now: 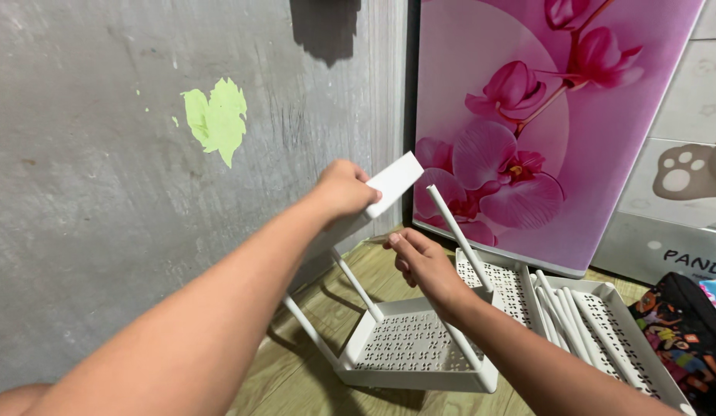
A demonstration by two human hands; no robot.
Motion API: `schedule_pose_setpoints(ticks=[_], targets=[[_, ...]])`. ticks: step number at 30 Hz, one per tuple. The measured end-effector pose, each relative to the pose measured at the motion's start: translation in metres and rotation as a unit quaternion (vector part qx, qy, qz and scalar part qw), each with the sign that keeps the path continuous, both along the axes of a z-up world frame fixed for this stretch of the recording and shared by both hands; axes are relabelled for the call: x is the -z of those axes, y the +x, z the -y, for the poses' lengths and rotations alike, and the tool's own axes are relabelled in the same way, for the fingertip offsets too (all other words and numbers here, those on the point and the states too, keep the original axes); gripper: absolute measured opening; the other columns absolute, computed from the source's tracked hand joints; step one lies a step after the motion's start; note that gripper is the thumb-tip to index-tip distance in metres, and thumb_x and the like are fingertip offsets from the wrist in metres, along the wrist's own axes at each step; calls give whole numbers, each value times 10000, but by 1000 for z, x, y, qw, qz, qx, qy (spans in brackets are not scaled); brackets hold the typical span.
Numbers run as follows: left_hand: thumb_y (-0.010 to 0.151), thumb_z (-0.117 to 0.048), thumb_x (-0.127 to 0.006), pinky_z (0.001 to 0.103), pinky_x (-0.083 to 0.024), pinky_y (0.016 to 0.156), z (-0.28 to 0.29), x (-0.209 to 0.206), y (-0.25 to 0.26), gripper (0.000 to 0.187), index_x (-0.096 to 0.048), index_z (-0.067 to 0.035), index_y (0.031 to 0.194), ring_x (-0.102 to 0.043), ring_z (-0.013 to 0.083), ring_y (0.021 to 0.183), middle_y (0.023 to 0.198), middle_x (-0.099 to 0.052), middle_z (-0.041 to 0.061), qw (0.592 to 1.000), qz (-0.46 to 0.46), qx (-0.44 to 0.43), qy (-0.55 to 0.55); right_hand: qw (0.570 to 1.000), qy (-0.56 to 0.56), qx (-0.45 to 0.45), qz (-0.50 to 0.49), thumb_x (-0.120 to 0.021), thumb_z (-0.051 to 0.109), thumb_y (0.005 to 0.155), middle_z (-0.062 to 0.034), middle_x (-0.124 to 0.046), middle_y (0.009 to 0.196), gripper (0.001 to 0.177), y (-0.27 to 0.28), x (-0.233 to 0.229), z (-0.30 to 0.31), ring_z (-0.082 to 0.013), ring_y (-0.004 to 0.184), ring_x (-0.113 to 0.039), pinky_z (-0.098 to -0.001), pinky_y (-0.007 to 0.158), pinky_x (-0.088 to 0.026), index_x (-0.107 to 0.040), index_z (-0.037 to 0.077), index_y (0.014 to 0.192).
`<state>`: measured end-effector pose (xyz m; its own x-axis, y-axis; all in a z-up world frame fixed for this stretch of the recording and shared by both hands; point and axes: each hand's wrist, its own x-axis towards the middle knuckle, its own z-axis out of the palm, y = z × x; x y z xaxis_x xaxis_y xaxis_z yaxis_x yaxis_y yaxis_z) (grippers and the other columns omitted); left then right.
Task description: The person assembles a white plastic storage rack by inserting vertical poles into perforated trays and attaching horizontal crossbars. They connect multiple trays and poles to form a multi-tiered structure on the floor.
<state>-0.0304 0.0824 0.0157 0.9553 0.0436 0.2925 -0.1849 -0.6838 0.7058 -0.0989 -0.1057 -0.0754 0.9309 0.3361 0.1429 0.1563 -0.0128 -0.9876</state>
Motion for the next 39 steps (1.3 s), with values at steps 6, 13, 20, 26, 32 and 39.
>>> schedule_pose_setpoints(ticks=[6, 13, 20, 26, 32, 39], targets=[[689, -258, -876, 354, -587, 739, 9, 3, -18, 344, -774, -15, 911, -741, 223, 781, 867, -778, 129, 998, 55, 43, 4, 998, -14, 52, 14, -703, 268, 891, 54, -440, 667, 172, 11, 15, 17, -90, 609, -372, -279, 562, -306, -636, 110, 888], [664, -281, -869, 355, -595, 782, 48, 39, -45, 452, -734, -23, 1009, -754, 249, 838, 921, -757, 140, 992, 55, 100, 45, 999, 39, 18, -3, -624, 169, 886, 41, -459, 645, 83, 12, 24, 32, -96, 619, -412, -273, 610, -350, -676, 112, 915], [676, -288, -841, 396, -574, 893, 20, 39, -64, 490, -745, -102, 1119, -729, 297, 1006, 1090, -749, 167, 947, -69, 113, 292, 999, 47, -13, 0, -567, 116, 913, 24, -456, 689, 87, 38, 52, 49, -123, 655, -398, -297, 637, -344, -637, 64, 920], [820, -123, -663, 450, -556, 941, -8, 36, -84, 324, -742, -140, 1134, -689, 341, 1092, 1152, -722, 156, 919, -82, 54, 382, 987, -126, 5, 97, -512, 279, 992, 38, -613, 937, 280, 65, 36, 48, -125, 945, -567, -373, 856, -465, -633, 81, 1150], [825, -96, -637, 464, -537, 954, -2, 42, -80, 312, -750, -135, 1113, -681, 355, 1099, 1137, -719, 174, 951, -39, 43, 304, 940, -319, 93, 81, -554, 293, 1001, -163, -637, 1188, 426, 71, -16, 40, -277, 1027, -692, -410, 884, -604, -599, 107, 1382], [843, -126, -684, 485, -545, 961, 7, 46, -51, 262, -737, -37, 1083, -678, 409, 1099, 1130, -700, 244, 963, -29, -31, 264, 959, -259, 100, 64, -693, 193, 903, -89, -613, 1162, 507, 70, -10, 53, -211, 951, -670, -355, 768, -612, -551, 90, 1379]])
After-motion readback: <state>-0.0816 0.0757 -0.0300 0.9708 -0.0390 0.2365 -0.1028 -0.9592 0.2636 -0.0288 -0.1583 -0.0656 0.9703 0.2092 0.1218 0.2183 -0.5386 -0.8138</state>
